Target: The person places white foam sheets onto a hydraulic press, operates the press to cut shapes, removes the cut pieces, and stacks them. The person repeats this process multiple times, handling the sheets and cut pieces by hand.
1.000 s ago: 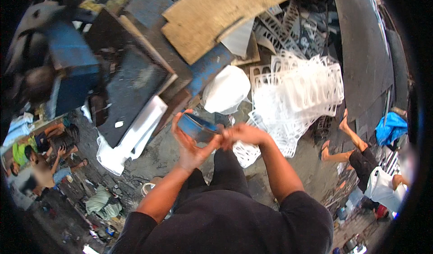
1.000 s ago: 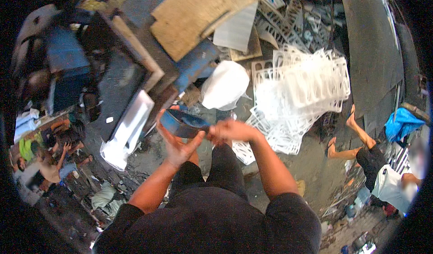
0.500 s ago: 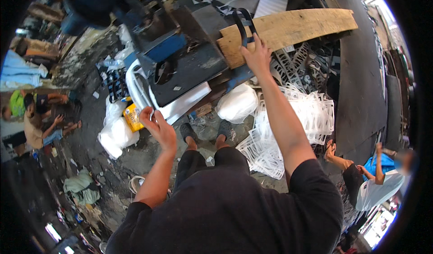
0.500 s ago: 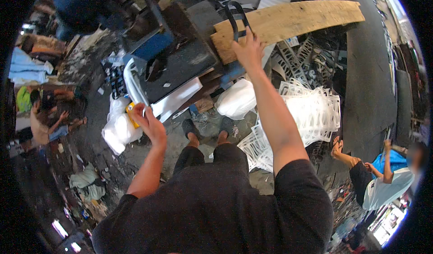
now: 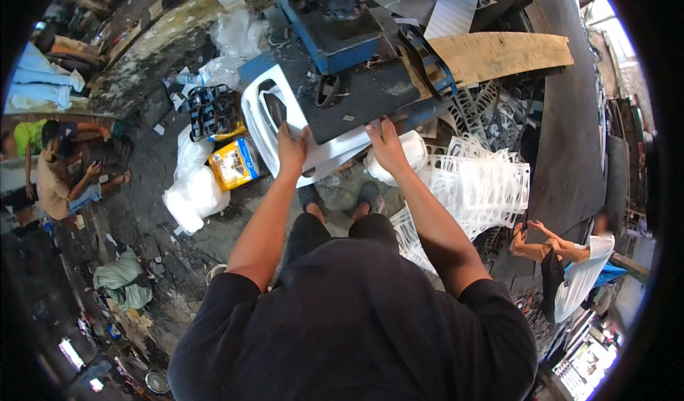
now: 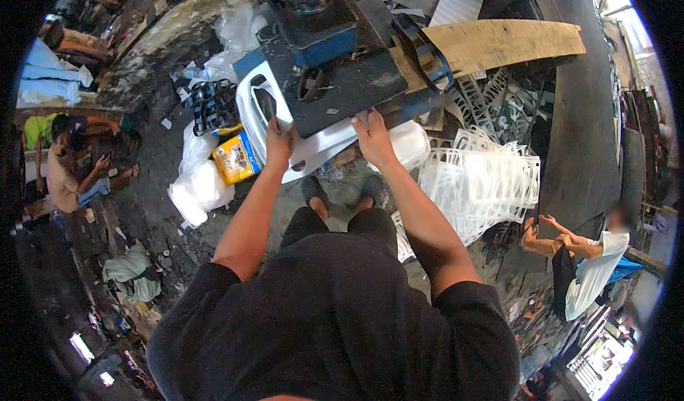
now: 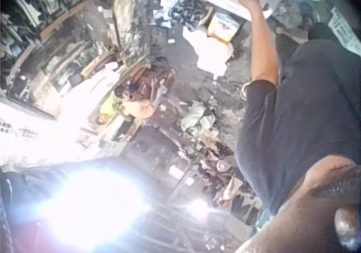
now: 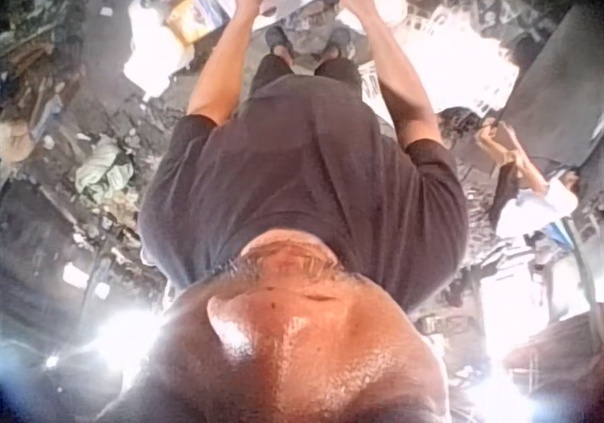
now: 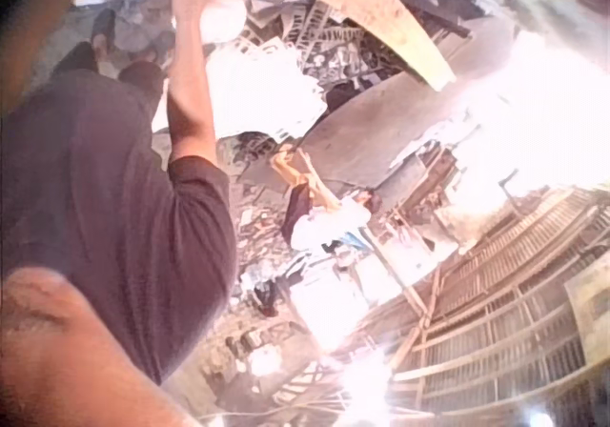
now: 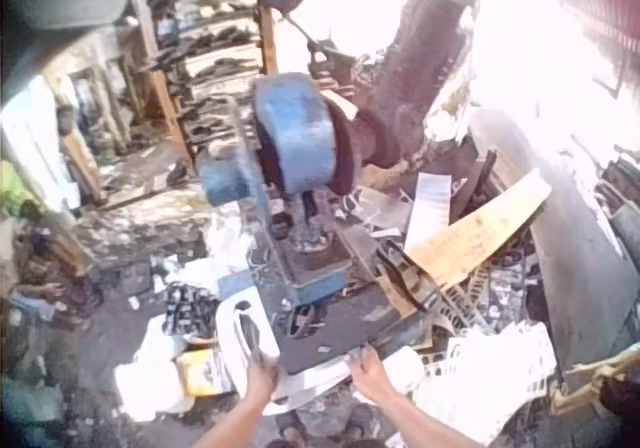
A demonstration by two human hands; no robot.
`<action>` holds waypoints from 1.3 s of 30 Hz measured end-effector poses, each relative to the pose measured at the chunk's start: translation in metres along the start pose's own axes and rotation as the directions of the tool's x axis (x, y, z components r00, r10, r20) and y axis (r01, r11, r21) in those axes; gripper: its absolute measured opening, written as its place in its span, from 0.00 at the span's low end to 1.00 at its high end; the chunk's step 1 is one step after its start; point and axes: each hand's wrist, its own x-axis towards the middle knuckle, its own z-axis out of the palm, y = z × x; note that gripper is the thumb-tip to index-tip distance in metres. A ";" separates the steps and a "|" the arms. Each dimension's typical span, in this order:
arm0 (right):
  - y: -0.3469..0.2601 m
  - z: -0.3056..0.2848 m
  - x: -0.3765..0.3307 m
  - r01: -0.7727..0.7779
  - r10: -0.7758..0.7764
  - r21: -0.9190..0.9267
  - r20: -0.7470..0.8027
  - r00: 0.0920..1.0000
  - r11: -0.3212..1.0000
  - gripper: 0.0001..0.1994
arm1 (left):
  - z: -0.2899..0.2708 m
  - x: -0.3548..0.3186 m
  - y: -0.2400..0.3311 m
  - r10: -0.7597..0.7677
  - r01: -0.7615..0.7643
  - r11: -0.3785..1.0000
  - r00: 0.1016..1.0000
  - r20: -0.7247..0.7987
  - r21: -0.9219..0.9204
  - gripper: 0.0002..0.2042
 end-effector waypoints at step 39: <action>-0.132 0.008 -0.047 -0.731 0.628 0.648 0.483 0.610 0.213 0.24 | -0.110 0.018 -0.014 0.023 -0.007 0.999 0.926 0.378 -0.044 0.22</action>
